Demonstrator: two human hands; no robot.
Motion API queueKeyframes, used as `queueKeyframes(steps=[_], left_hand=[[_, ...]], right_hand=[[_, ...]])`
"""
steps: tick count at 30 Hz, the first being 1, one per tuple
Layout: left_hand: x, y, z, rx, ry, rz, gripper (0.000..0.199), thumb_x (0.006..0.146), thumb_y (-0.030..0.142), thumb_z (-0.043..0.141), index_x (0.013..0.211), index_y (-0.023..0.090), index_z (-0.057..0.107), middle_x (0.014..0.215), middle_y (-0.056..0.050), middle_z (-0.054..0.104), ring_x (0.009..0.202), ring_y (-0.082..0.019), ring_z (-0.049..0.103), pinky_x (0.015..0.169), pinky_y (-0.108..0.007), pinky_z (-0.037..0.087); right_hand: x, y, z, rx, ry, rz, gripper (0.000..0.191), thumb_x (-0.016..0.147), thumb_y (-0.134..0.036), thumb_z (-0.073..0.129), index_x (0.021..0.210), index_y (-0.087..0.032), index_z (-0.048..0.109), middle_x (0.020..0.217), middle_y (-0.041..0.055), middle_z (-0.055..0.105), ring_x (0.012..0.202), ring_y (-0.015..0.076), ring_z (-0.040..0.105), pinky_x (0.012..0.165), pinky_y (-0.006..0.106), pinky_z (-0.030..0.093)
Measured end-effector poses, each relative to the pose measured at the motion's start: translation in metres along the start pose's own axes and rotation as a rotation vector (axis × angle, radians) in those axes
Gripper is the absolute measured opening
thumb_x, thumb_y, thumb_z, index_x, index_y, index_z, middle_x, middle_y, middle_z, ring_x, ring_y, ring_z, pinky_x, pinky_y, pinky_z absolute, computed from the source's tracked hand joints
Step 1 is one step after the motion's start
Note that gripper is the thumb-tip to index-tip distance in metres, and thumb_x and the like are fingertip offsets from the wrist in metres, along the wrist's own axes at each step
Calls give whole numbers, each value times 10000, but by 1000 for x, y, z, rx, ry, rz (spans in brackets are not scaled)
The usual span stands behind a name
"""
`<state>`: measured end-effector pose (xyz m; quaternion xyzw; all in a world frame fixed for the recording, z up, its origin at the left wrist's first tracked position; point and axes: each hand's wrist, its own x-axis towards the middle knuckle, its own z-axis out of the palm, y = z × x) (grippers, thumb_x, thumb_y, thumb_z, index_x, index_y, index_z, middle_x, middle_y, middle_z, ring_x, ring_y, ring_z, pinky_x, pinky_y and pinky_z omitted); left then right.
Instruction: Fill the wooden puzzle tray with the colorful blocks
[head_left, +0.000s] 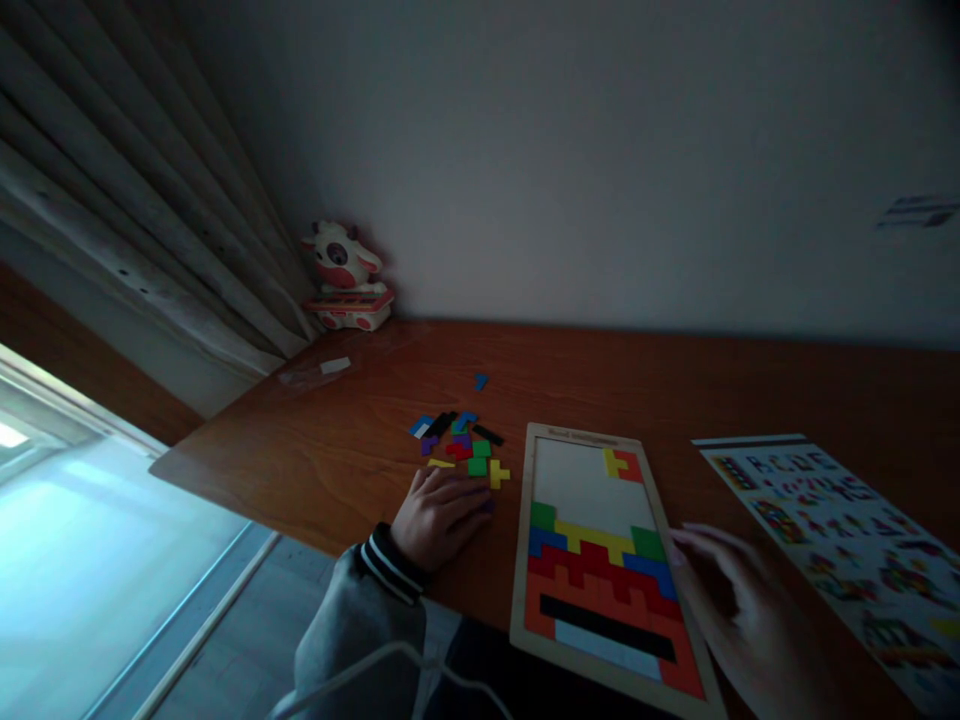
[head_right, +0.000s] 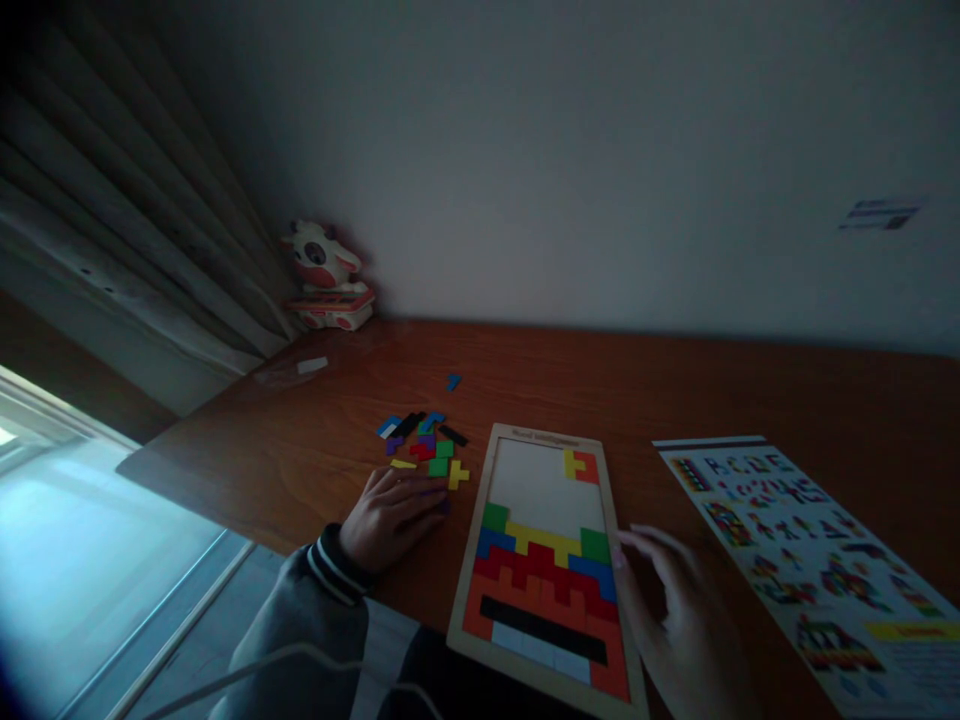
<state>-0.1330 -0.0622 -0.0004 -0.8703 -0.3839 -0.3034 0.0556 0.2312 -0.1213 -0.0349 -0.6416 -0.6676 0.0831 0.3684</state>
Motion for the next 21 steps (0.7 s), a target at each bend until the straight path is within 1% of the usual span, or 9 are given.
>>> queueKeyframes(steps=[3, 5, 7, 12, 14, 17, 19, 21], left_hand=[[1, 1, 0, -49, -19, 70, 173, 938, 309, 632, 1076, 275, 730, 1041, -4, 770, 984, -198, 673, 892, -383, 488], [1, 1, 1, -85, -43, 91, 174, 936, 301, 637, 1080, 282, 731, 1006, 4, 776, 976, -185, 674, 892, -366, 491], [0, 1, 2, -112, -54, 98, 174, 929, 310, 645, 1076, 288, 736, 1024, 4, 772, 1002, -189, 662, 896, -364, 492], [-2, 2, 3, -97, -89, 70, 154, 924, 342, 641, 1022, 309, 756, 1183, -10, 721, 1134, -244, 604, 936, -428, 459], [-2, 1, 4, -110, -97, 81, 155, 928, 342, 637, 1026, 307, 752, 1168, -8, 728, 1135, -239, 607, 939, -427, 452], [-1, 1, 5, -154, -89, 93, 143, 933, 345, 631, 1000, 302, 749, 1088, -3, 754, 1084, -211, 638, 944, -410, 453], [0, 3, 3, -178, -102, 89, 159, 940, 314, 615, 1046, 291, 731, 1059, -11, 761, 1058, -200, 652, 955, -408, 455], [1, 5, 1, -191, -122, 69, 211, 937, 268, 596, 1120, 271, 702, 1091, -28, 752, 1089, -207, 641, 974, -420, 452]], right_hand=[[0, 1, 1, 2, 1, 1, 379, 927, -533, 488, 1078, -220, 638, 1137, 103, 657, 1047, 276, 639, 904, 439, 518], [0, 2, 1, -1, 6, 0, 380, 931, -531, 481, 1081, -218, 636, 1135, 102, 657, 1036, 271, 645, 893, 432, 522], [1, 2, 1, -17, 15, -10, 374, 929, -528, 487, 1074, -218, 639, 1122, 98, 662, 1027, 270, 650, 886, 428, 524], [1, 3, 2, -30, 5, -7, 358, 925, -518, 498, 1070, -223, 638, 1126, 96, 663, 1041, 274, 643, 902, 442, 516], [0, 2, 3, -13, 2, 2, 363, 926, -522, 495, 1076, -224, 638, 1136, 98, 660, 1048, 275, 641, 902, 444, 517], [0, 1, 2, 4, 5, 4, 369, 923, -529, 494, 1069, -223, 641, 1139, 102, 660, 1049, 279, 642, 902, 451, 518], [0, 0, 1, 14, -1, 12, 367, 923, -527, 496, 1065, -222, 641, 1136, 103, 662, 1046, 279, 643, 901, 452, 521], [1, 0, 1, 18, -3, 18, 363, 920, -527, 501, 1059, -223, 643, 1126, 100, 666, 1035, 278, 647, 890, 448, 528]])
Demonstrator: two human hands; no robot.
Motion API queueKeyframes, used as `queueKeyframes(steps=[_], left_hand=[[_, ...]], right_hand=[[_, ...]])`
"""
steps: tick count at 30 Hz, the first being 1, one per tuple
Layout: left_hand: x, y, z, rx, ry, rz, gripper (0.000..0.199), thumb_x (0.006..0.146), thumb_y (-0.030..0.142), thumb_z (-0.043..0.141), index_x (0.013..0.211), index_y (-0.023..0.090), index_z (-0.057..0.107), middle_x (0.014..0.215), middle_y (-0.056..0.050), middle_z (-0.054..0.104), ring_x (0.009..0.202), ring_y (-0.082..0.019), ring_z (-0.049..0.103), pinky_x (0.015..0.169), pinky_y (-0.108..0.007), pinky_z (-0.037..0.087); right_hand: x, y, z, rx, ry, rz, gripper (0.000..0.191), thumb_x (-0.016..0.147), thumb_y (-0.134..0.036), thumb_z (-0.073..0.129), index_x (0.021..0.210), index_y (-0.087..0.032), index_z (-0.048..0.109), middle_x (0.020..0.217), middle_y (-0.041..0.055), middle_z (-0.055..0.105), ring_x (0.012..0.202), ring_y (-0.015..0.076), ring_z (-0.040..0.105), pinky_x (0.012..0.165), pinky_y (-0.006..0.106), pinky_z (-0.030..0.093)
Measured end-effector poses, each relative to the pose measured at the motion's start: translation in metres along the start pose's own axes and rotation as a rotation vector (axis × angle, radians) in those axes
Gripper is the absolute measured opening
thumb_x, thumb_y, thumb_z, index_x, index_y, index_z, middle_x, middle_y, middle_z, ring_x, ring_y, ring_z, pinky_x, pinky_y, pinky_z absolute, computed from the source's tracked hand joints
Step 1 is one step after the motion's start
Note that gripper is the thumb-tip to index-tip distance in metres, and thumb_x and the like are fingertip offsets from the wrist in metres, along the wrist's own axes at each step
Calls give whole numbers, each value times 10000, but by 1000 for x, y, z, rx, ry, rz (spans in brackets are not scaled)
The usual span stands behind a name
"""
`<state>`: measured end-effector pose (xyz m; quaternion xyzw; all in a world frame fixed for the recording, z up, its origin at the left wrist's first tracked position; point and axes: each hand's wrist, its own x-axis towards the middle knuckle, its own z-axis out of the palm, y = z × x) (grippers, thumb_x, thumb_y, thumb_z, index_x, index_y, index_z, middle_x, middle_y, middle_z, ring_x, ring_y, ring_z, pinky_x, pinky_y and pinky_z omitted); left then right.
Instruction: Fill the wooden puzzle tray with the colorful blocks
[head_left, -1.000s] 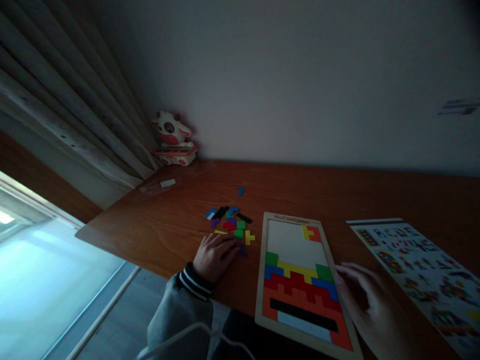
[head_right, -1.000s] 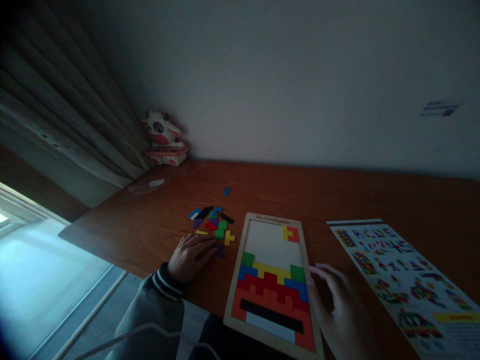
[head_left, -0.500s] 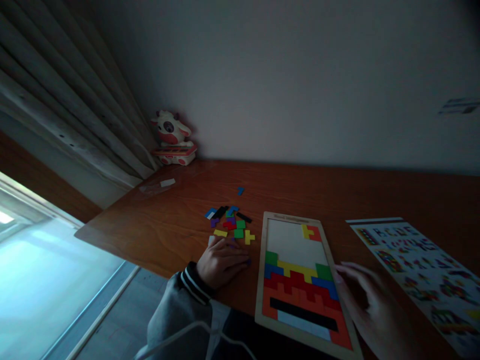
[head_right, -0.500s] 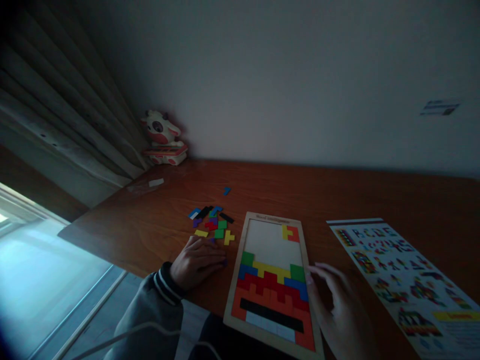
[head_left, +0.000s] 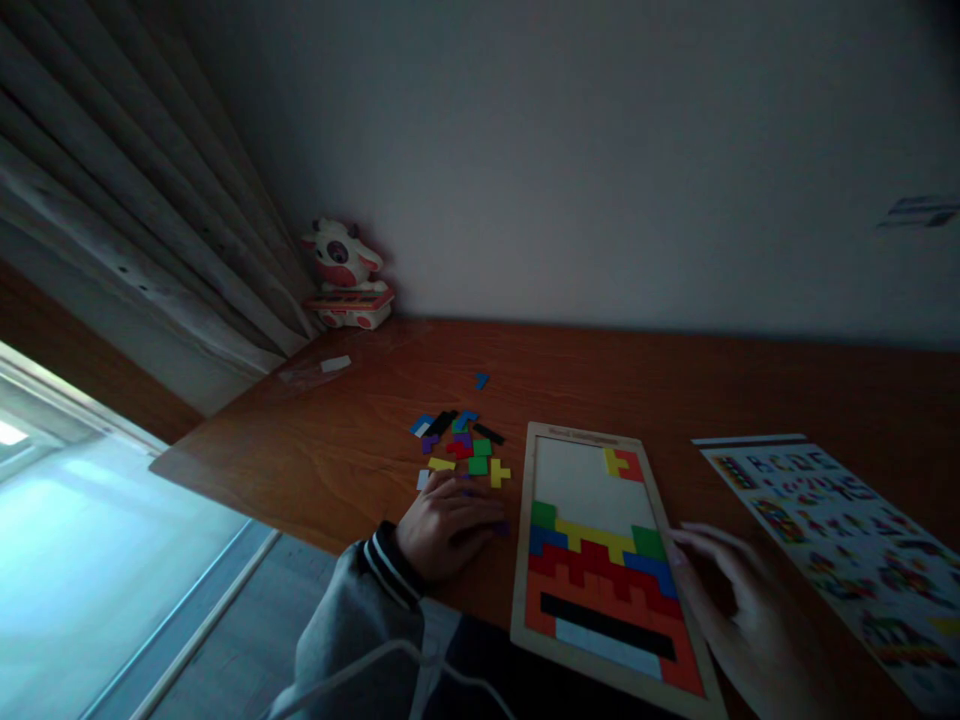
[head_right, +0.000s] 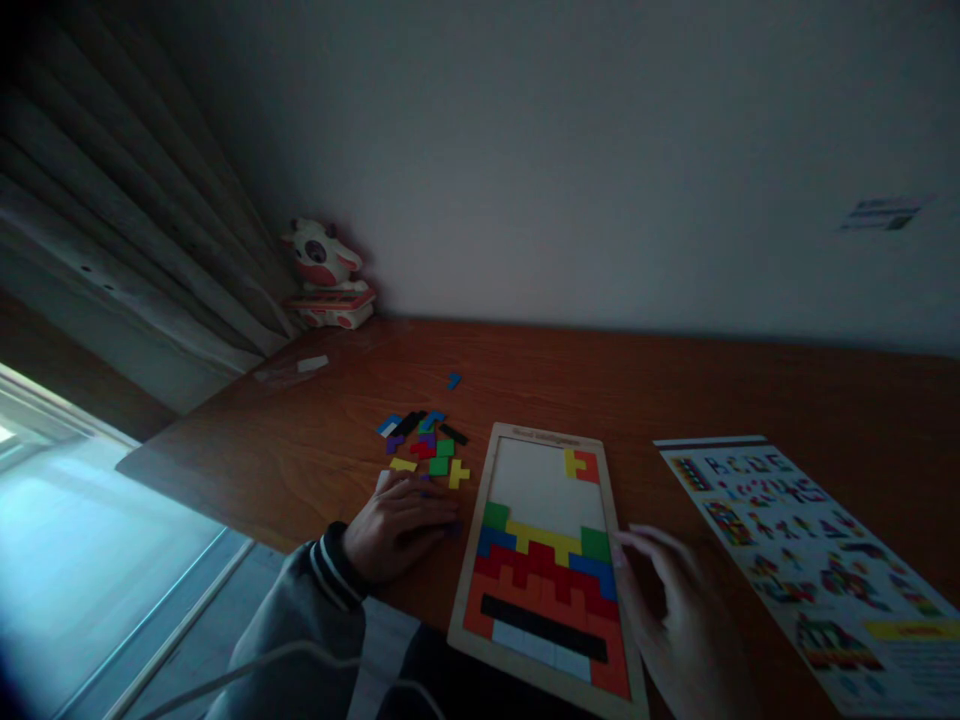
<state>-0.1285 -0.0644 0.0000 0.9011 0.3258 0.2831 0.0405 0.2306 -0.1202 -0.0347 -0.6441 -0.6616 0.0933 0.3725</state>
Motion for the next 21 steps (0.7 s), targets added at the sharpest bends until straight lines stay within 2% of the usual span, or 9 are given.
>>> queueKeyframes(steps=[2, 4, 6, 8, 11, 15, 18, 21], left_hand=[[0, 2, -2, 1, -6, -24, 239, 920, 289, 617, 1147, 261, 689, 1149, -44, 729, 1139, -227, 612, 984, -432, 452], [-1, 2, -2, 23, -1, -43, 279, 894, 380, 664, 1151, 274, 694, 1175, -51, 714, 1152, -248, 592, 977, -436, 459], [-3, 1, 0, 57, -10, -39, 326, 874, 448, 685, 1166, 303, 700, 1160, -50, 715, 1124, -259, 591, 961, -438, 462], [-4, -1, 2, 72, -24, -11, 290, 878, 459, 680, 1133, 328, 722, 1137, -40, 724, 1090, -260, 596, 944, -437, 460], [-4, -3, 5, 40, -15, 26, 197, 888, 439, 675, 1019, 317, 759, 1097, -20, 745, 1035, -240, 616, 918, -422, 462], [-1, 0, 3, -13, 7, 32, 167, 889, 420, 682, 923, 274, 755, 1036, -9, 765, 980, -207, 650, 908, -403, 470], [2, 5, 0, -35, -6, 7, 181, 901, 382, 662, 1016, 263, 736, 1018, -34, 765, 967, -205, 662, 905, -402, 483], [2, 8, -2, -62, -19, -29, 253, 905, 241, 599, 1141, 247, 693, 1016, -60, 756, 952, -204, 670, 904, -409, 493]], right_hand=[[0, 0, 0, -5, 3, -4, 362, 917, -528, 505, 1052, -224, 647, 1119, 99, 670, 1028, 280, 652, 877, 442, 533], [0, 0, 0, -11, 14, -12, 366, 916, -532, 502, 1045, -224, 650, 1115, 102, 673, 1022, 282, 655, 872, 439, 535], [0, 0, 0, -16, 11, -11, 369, 916, -535, 498, 1045, -224, 651, 1117, 103, 673, 1026, 283, 655, 878, 438, 533], [-1, 0, 0, -22, 4, 0, 373, 918, -535, 495, 1056, -226, 651, 1128, 101, 668, 1037, 281, 651, 887, 440, 530], [-1, 2, 1, -23, 3, 3, 380, 918, -537, 496, 1059, -222, 654, 1141, 104, 661, 1050, 282, 645, 892, 443, 530], [-1, 3, 1, -19, -4, 2, 378, 917, -539, 498, 1049, -222, 657, 1131, 103, 667, 1028, 278, 653, 874, 440, 537], [0, 3, 2, -22, 2, -6, 383, 916, -542, 497, 1050, -219, 654, 1121, 105, 671, 1016, 279, 656, 866, 441, 539], [0, 3, 1, -24, 10, -18, 376, 918, -539, 495, 1044, -223, 654, 1115, 100, 673, 1017, 277, 656, 867, 440, 537]])
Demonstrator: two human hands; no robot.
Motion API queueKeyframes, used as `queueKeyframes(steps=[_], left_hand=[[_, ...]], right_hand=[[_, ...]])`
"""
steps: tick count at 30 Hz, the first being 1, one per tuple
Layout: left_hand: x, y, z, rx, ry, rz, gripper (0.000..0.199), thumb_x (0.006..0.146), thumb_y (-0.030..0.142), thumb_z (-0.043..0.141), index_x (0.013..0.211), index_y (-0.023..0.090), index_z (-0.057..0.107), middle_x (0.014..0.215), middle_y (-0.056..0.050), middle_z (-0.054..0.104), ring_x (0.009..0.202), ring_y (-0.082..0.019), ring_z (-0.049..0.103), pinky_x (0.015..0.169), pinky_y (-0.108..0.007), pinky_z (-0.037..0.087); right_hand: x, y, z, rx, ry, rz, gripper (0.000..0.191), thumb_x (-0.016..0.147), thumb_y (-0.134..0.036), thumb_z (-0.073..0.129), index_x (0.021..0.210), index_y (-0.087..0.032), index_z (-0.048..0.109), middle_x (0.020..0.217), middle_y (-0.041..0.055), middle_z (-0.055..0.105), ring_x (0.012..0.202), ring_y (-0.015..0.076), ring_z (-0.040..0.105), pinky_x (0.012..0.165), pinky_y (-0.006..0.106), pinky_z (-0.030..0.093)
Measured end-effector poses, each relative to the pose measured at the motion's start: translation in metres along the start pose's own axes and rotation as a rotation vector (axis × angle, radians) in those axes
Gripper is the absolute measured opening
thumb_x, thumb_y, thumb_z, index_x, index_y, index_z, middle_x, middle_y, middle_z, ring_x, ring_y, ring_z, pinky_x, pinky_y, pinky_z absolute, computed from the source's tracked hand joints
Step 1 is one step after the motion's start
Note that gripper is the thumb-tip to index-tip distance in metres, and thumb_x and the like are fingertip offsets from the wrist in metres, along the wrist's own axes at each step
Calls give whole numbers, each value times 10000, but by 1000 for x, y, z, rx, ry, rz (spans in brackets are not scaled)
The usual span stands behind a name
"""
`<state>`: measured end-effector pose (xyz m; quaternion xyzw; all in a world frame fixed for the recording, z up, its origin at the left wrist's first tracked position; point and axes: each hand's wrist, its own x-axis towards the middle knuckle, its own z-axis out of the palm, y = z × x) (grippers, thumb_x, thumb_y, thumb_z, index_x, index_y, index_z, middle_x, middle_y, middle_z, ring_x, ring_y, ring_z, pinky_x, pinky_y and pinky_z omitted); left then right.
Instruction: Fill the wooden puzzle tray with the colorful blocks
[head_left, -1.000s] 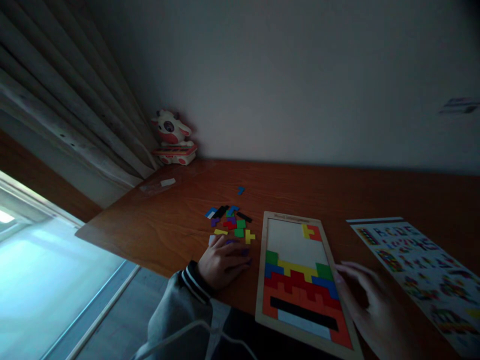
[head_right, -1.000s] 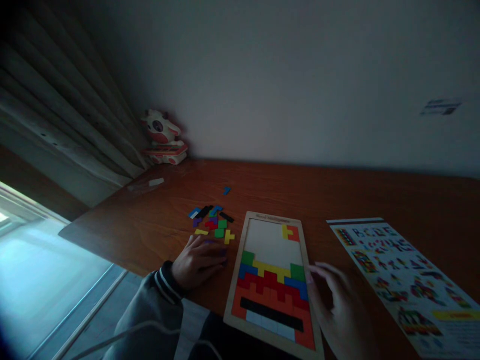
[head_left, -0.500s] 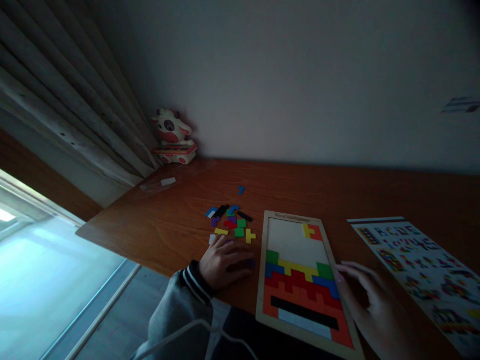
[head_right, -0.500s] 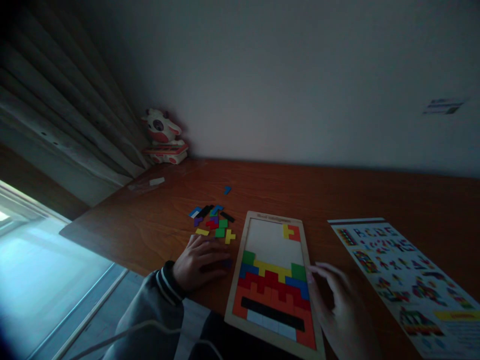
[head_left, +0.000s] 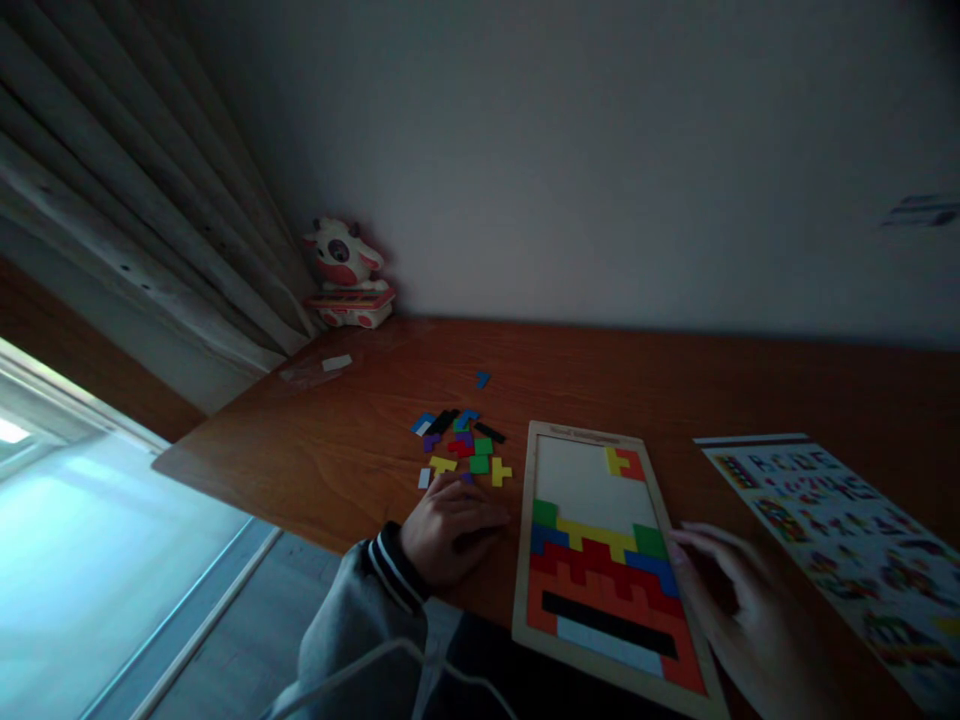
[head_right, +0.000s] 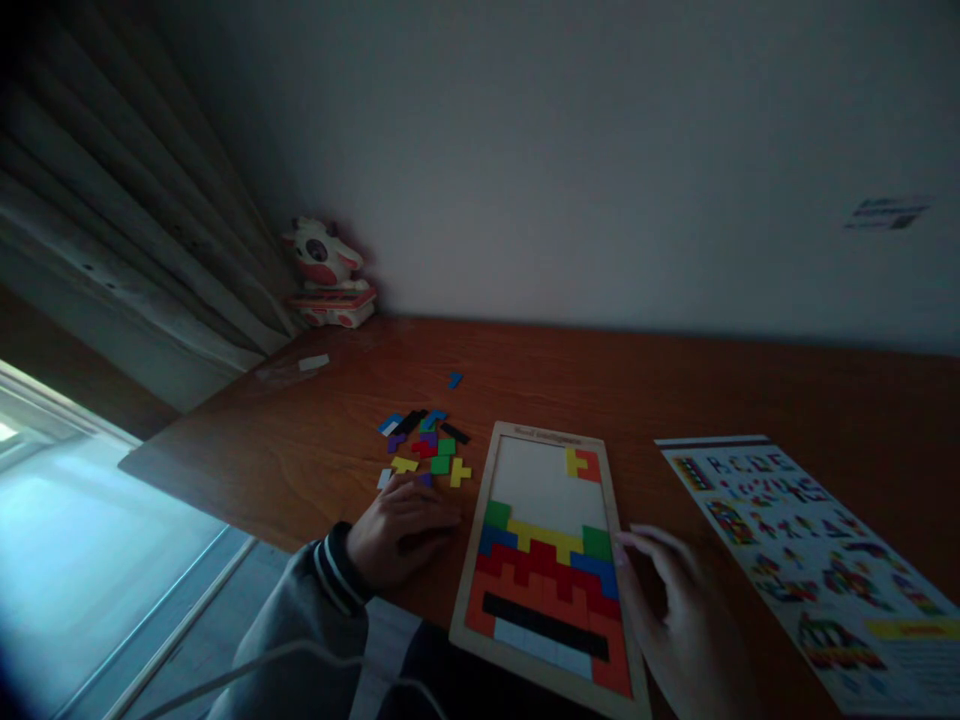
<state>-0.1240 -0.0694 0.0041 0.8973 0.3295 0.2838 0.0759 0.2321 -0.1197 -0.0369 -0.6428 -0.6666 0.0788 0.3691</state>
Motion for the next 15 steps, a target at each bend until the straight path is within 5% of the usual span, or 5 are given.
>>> queueKeyframes(steps=[6, 15], left_hand=[[-2, -3, 0, -23, 18, 35, 526, 798, 25, 457, 1248, 242, 621, 1161, -53, 721, 1075, -208, 646, 973, -440, 456], [-5, -5, 4, -2, 24, 35, 450, 859, 47, 451, 1206, 257, 645, 1052, -44, 751, 979, -196, 686, 973, -442, 445]], right_hand=[[1, -3, -2, -10, 6, -7, 366, 925, -537, 486, 1026, -230, 657, 1091, 92, 678, 1003, 268, 659, 872, 432, 532], [-1, 2, 0, 4, -2, 11, 386, 916, -551, 492, 1032, -224, 661, 1108, 95, 667, 1019, 274, 649, 882, 444, 531]])
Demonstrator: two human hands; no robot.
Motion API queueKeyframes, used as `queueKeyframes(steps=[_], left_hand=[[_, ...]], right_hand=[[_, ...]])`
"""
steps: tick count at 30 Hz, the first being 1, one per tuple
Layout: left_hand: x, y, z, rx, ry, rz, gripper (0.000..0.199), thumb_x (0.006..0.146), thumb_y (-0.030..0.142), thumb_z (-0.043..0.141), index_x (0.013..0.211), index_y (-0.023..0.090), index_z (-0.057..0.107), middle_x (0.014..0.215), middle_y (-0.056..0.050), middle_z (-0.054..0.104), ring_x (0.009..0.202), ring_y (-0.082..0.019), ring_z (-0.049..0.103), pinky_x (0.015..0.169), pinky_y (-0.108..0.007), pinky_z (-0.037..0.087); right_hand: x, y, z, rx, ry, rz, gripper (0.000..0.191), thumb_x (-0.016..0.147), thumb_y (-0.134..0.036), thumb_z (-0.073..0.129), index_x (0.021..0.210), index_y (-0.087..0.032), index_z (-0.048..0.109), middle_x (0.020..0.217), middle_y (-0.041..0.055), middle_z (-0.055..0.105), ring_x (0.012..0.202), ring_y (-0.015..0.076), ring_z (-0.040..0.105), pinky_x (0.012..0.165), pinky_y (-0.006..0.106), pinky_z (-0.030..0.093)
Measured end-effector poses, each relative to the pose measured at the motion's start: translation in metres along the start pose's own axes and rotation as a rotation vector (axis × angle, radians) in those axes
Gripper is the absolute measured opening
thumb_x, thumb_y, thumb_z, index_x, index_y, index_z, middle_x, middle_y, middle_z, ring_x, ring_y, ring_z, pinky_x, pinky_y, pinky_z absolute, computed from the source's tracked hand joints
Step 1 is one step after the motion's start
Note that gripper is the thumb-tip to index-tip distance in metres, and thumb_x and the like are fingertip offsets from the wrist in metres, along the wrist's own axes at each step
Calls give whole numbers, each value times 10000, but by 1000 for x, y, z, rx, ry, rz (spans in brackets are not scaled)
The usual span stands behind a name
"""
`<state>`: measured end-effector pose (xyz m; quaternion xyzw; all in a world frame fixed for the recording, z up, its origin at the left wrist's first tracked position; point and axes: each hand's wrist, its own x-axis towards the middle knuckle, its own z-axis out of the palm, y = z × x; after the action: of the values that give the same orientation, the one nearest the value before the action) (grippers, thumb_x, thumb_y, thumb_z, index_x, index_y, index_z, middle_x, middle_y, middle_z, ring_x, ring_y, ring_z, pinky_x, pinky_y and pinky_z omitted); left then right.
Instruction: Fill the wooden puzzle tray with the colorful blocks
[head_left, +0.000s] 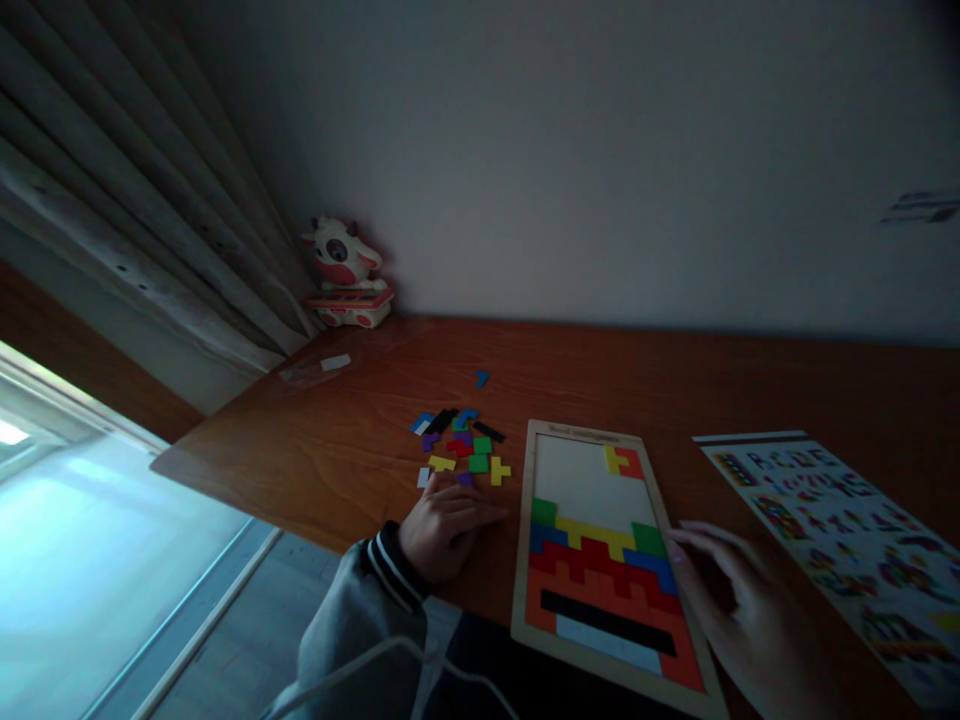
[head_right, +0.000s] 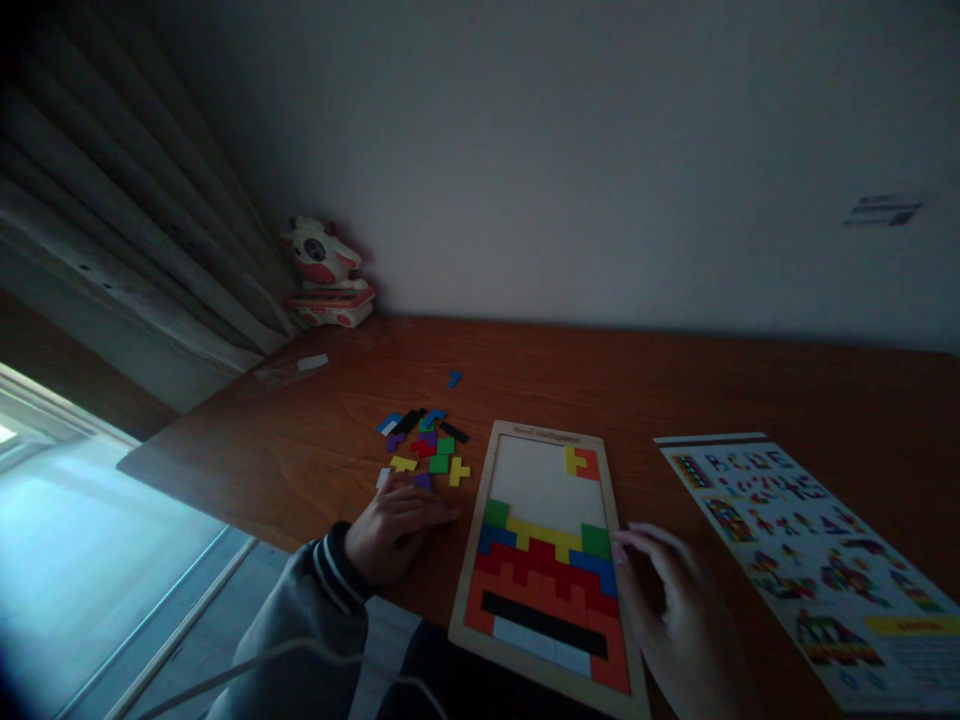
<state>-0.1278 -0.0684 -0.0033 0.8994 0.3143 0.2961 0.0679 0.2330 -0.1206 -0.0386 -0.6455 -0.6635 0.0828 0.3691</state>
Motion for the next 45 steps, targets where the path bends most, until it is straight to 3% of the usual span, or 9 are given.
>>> queueKeyframes(steps=[4, 7, 10, 13, 20, 26, 36, 41, 45], left_hand=[[1, 0, -1, -33, -7, -2, 377, 914, 66, 447, 1187, 235, 645, 1136, -64, 734, 1074, -182, 672, 1049, -430, 426], [3, 1, -2, 25, 45, -20, 234, 929, 254, 598, 1154, 228, 661, 1177, -73, 719, 1173, -227, 617, 1043, -446, 424], [2, -1, 2, 104, 77, -68, 336, 879, 449, 682, 1153, 255, 670, 1148, -57, 733, 1159, -261, 612, 1031, -473, 380], [-1, -3, 7, 107, 87, -123, 354, 873, 521, 669, 1132, 280, 681, 1052, -31, 762, 1087, -253, 641, 1018, -464, 333], [1, -1, 5, 58, 112, -152, 301, 880, 488, 676, 1117, 302, 687, 1000, -10, 766, 985, -222, 669, 940, -415, 341], [0, -9, -1, 229, 315, -334, 189, 907, 360, 673, 1064, 257, 700, 1027, -26, 760, 918, -204, 686, 879, -388, 398], [-1, -7, 3, 220, 221, -343, 102, 887, 256, 660, 913, 283, 755, 1044, -7, 756, 915, -208, 684, 889, -416, 429], [6, -7, -4, 265, 186, -408, 176, 931, 271, 581, 1025, 269, 730, 1125, -39, 731, 1006, -231, 660, 914, -432, 441], [16, -28, -14, 356, 76, -439, 250, 973, 289, 502, 1117, 255, 704, 1175, -51, 719, 1055, -249, 640, 903, -436, 462]], right_hand=[[1, -1, 0, 2, -16, 6, 365, 921, -530, 494, 1040, -227, 657, 1115, 92, 669, 1018, 269, 651, 884, 436, 529], [1, -2, 0, -3, -13, -3, 354, 924, -518, 495, 1034, -226, 661, 1117, 92, 670, 1019, 265, 653, 874, 427, 534], [1, -1, 0, -16, 0, -22, 363, 924, -524, 492, 1022, -220, 665, 1107, 98, 672, 1008, 267, 657, 864, 428, 536], [0, 0, 0, -27, 4, -39, 364, 924, -527, 491, 1024, -220, 660, 1100, 99, 672, 1001, 266, 659, 870, 432, 533], [0, 3, 2, -38, -12, -28, 375, 926, -543, 480, 1052, -233, 650, 1127, 89, 661, 1025, 266, 648, 880, 436, 527], [1, 1, 1, -20, -2, -30, 377, 924, -550, 479, 1038, -234, 650, 1110, 88, 667, 1014, 264, 651, 874, 428, 529], [1, 1, 1, -6, -9, -22, 363, 920, -538, 489, 1049, -237, 646, 1116, 86, 670, 1016, 259, 655, 875, 417, 533], [0, 1, 1, -6, -9, -20, 370, 925, -543, 481, 1052, -236, 644, 1123, 89, 665, 1025, 259, 650, 886, 421, 529], [0, 0, 1, -2, -6, -23, 386, 927, -558, 474, 1053, -236, 644, 1113, 87, 668, 1013, 257, 661, 867, 414, 539]])
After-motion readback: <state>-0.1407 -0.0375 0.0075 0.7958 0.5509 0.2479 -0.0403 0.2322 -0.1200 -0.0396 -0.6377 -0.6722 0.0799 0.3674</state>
